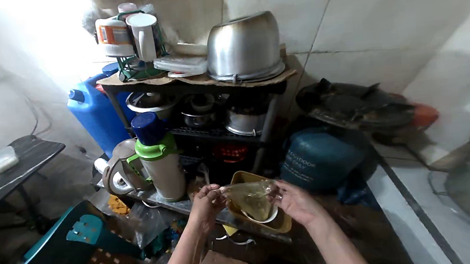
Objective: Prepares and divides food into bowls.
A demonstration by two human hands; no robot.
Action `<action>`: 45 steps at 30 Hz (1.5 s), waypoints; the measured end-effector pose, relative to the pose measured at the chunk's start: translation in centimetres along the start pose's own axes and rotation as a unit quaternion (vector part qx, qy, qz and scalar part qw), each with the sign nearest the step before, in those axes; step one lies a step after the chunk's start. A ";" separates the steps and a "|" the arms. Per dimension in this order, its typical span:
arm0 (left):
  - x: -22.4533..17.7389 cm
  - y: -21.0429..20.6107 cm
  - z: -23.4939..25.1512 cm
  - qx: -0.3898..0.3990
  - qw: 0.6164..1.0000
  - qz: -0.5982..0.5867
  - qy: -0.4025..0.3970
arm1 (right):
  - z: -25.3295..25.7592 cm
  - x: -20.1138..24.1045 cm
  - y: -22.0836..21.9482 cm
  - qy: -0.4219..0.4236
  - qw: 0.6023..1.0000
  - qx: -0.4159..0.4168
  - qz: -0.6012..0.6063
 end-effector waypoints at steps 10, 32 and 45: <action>1.0 -0.9 2.0 -0.028 0.995 -0.086 0.040 | 0.1 -0.5 0.8 0.006 0.998 0.048 -0.046; -6.6 -4.4 5.0 0.136 0.835 0.507 -0.162 | -1.4 5.8 0.0 0.136 0.891 -0.050 -0.430; -6.6 -7.3 3.4 0.159 0.758 0.612 -0.162 | -3.7 3.1 -11.8 0.213 0.649 -0.013 -0.730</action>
Point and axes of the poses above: each hand's wrist, its own z-axis towards the middle knuckle, its own y-axis out of the back of the hand, x = y × z, the point moved 6 cm from there along z, towards the middle knuckle, and after that the axes turned 2 degrees about y, right-handed, at the moved point
